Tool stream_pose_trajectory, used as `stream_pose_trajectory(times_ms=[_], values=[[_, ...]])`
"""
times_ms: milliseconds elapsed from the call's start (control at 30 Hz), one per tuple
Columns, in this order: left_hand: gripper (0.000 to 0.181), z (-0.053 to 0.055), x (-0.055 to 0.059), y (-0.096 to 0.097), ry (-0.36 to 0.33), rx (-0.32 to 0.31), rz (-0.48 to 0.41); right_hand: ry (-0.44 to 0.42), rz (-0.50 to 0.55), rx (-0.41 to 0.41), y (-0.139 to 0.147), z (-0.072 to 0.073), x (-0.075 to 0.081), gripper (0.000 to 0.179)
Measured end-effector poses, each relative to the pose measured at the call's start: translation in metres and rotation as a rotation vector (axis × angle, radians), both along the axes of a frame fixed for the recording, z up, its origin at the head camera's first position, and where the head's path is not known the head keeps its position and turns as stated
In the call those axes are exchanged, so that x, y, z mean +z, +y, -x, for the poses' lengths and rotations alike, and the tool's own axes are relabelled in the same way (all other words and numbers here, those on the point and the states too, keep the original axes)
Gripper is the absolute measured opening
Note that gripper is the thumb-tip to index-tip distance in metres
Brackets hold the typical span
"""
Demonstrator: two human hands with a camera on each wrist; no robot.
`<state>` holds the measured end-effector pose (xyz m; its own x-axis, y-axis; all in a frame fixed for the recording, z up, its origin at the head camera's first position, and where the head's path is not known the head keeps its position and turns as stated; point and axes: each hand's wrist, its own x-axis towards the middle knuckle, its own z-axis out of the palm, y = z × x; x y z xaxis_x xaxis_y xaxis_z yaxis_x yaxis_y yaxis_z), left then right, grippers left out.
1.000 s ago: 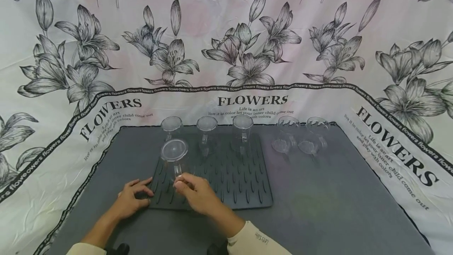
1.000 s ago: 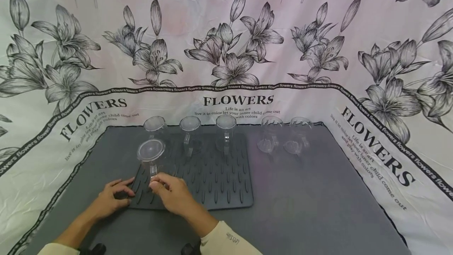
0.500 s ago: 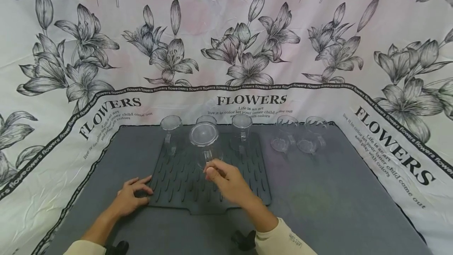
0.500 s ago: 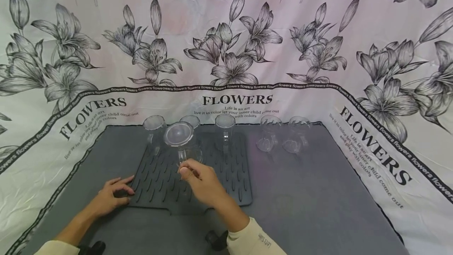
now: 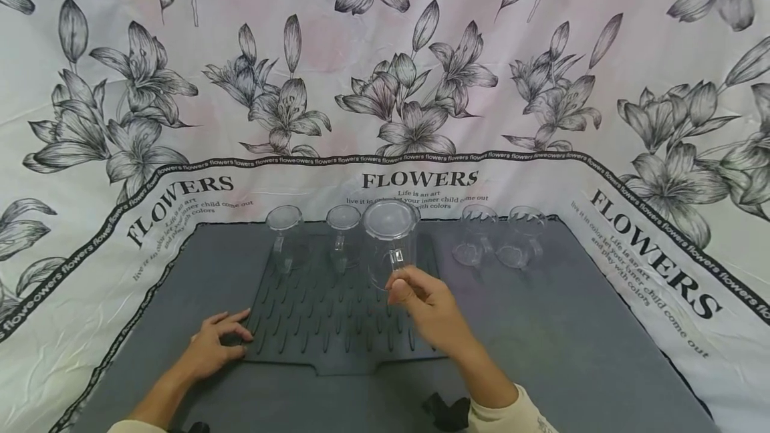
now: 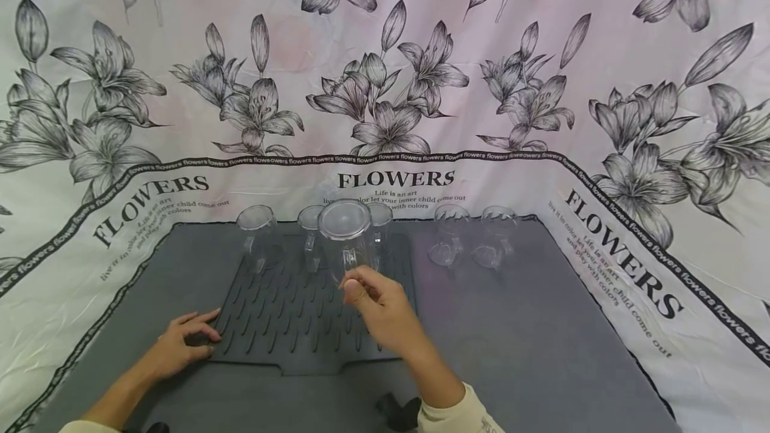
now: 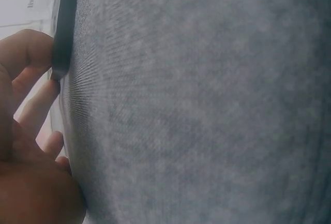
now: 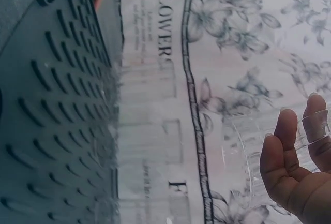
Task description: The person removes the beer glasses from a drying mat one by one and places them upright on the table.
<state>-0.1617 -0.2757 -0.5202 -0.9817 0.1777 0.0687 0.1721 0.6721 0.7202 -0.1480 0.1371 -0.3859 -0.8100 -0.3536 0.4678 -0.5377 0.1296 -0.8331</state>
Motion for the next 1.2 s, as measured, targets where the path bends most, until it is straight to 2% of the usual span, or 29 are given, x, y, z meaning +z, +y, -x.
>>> stream_pose_trajectory(times_ms=[233, 533, 833, 1033, 1200], values=[[0.018, -0.001, -0.006, -0.002, -0.042, 0.013, 0.015, 0.073, 0.026, -0.045, 0.021, -0.006, 0.009, 0.014], [0.017, -0.004, -0.006, -0.002, -0.051, 0.016, 0.004, 0.04, 0.042, -0.146, 0.044, -0.009, 0.017, 0.013], [0.017, -0.004, -0.003, -0.002, -0.058, 0.018, 0.015, 0.015, 0.129, -0.235, 0.063, -0.01, 0.028, 0.016], [0.017, -0.002, -0.002, 0.001, -0.036, 0.015, 0.009, 0.039, 0.153, -0.351, 0.075, -0.012, 0.038, 0.012], [0.019, 0.0, -0.001, 0.003, -0.027, 0.016, -0.002, 0.075, 0.229, -0.376, 0.083, -0.011, 0.042, 0.008]])
